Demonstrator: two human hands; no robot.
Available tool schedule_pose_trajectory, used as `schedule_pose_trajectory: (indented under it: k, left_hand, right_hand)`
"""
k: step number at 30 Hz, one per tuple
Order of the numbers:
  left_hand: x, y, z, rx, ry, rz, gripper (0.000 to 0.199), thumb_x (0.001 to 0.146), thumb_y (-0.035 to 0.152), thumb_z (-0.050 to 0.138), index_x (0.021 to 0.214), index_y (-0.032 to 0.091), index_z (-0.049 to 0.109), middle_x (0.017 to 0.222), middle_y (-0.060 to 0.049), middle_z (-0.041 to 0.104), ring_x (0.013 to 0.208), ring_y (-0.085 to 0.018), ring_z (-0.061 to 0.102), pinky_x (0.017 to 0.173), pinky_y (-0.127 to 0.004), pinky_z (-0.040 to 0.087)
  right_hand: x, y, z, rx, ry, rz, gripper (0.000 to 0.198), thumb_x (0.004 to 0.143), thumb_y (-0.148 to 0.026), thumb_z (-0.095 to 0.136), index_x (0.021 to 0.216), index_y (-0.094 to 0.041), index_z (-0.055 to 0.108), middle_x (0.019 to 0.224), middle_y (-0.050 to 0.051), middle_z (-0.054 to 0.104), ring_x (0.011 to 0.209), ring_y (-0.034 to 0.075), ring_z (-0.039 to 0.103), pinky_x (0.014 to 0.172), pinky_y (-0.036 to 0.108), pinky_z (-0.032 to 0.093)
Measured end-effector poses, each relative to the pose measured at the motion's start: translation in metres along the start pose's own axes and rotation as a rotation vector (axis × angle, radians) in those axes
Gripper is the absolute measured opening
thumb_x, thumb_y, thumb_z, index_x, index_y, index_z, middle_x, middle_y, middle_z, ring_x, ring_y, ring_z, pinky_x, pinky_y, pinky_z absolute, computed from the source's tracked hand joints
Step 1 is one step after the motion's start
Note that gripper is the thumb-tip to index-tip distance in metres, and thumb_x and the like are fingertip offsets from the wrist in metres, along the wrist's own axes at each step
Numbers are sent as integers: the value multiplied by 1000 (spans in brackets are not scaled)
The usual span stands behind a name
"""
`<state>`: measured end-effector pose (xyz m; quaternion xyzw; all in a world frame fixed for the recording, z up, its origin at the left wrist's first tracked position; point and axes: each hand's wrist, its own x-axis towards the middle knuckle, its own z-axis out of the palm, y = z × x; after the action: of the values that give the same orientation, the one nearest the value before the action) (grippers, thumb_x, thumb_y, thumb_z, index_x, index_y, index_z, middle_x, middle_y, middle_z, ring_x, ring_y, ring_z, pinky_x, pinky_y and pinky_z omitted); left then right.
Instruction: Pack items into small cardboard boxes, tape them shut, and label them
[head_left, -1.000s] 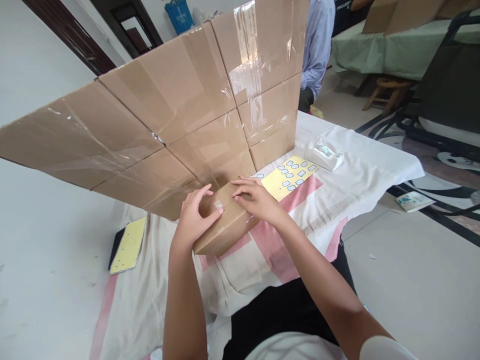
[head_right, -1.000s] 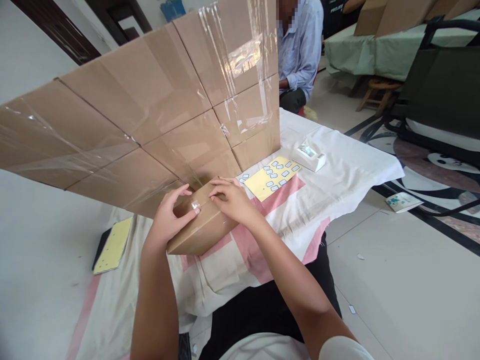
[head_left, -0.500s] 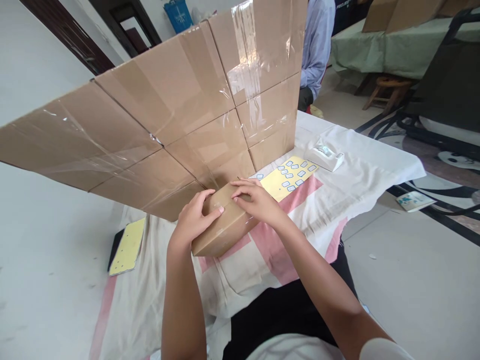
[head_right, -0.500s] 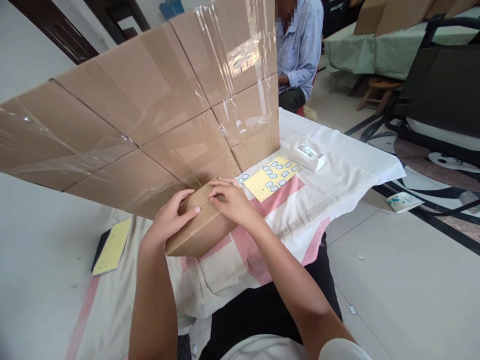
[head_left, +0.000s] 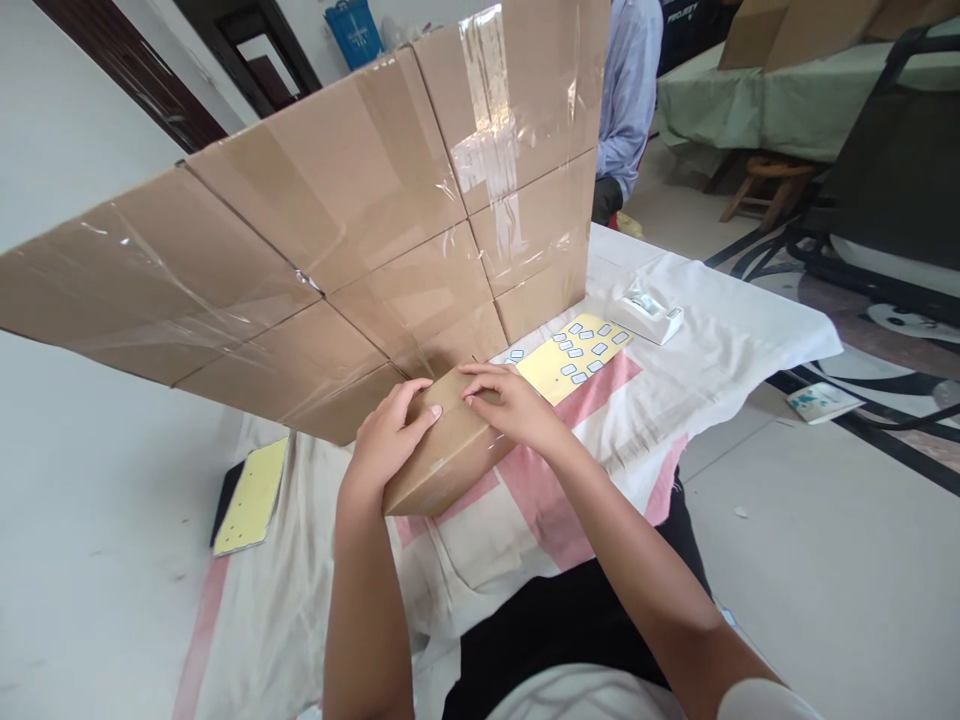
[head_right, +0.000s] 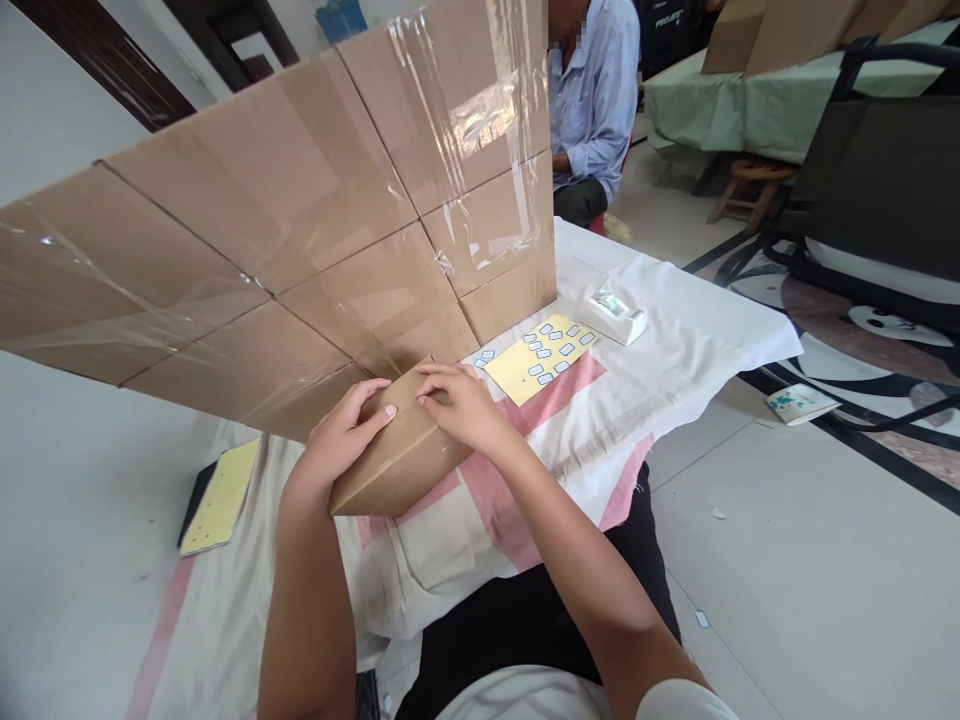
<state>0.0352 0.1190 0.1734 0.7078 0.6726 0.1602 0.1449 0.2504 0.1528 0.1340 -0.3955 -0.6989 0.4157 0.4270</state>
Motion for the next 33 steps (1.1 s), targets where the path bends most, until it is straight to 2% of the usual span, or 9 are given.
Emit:
schedule_pose_trajectory:
  k: [4, 9, 17, 22, 24, 27, 29, 30, 33]
  left_hand:
    - [0, -2, -2, -19, -16, -37, 39, 97, 55, 49, 134, 43, 53, 144, 0, 61, 132, -33, 57, 105, -53, 43]
    - [-1, -7, -6, -17, -101, -25, 63, 87, 64, 62, 145, 46, 43, 148, 0, 58, 134, -35, 55, 106, -52, 44]
    - [-6, 0, 1, 20, -1, 22, 46, 95, 56, 51, 138, 40, 51, 141, -2, 62, 123, -32, 60, 102, -50, 44]
    - [-4, -8, -2, -49, 18, 33, 39, 96, 50, 51, 134, 39, 55, 135, -1, 63, 122, -30, 60, 102, -48, 45]
    - [-16, -4, -4, -80, 151, 94, 33, 97, 46, 51, 127, 35, 60, 128, -3, 65, 120, -29, 60, 104, -47, 45]
    - [-48, 24, 6, -123, 547, 136, 23, 97, 37, 54, 118, 33, 64, 115, -4, 67, 111, -27, 60, 102, -46, 46]
    - [-66, 56, 26, -207, 754, 196, 17, 97, 29, 55, 112, 33, 62, 98, -2, 67, 90, -22, 63, 84, -40, 51]
    - [-69, 74, 40, -238, 748, 296, 14, 97, 26, 54, 107, 33, 63, 92, -1, 67, 84, -20, 63, 78, -38, 51]
    - [-53, 121, 96, -102, 205, 549, 19, 98, 34, 53, 113, 30, 63, 102, -3, 73, 95, -22, 66, 84, -40, 53]
  right_hand:
    - [0, 0, 1, 1, 8, 9, 14, 89, -19, 63, 87, -27, 74, 141, -3, 65, 137, 29, 50, 116, 55, 36]
    - [-2, 1, 1, 5, 14, -1, 15, 89, -18, 62, 87, -27, 74, 141, -3, 65, 138, 28, 50, 116, 53, 36]
    - [0, 4, 6, 11, 52, -43, 14, 87, -16, 61, 84, -26, 71, 136, -1, 69, 133, 26, 56, 118, 51, 35]
    - [-18, 27, 7, 210, 230, -101, 47, 91, -34, 61, 137, -27, 52, 149, 11, 53, 129, 22, 60, 103, 38, 51]
    - [-32, 47, -5, 284, 383, -33, 50, 92, -42, 58, 138, -26, 46, 149, 14, 50, 123, 22, 64, 94, 36, 55]
    - [-52, 80, -42, 342, 677, 93, 38, 91, -45, 56, 124, -25, 51, 140, 12, 54, 122, 23, 64, 94, 38, 56]
    - [-59, 97, -72, 431, 825, 200, 34, 88, -45, 59, 116, -26, 53, 135, 10, 55, 120, 23, 65, 95, 39, 57]
    - [-60, 104, -86, 494, 867, 264, 32, 87, -44, 60, 113, -26, 53, 131, 8, 57, 116, 23, 68, 95, 39, 58]
    - [-54, 116, -117, 625, 868, 410, 26, 85, -39, 58, 105, -25, 50, 118, 6, 61, 98, 20, 74, 85, 35, 61]
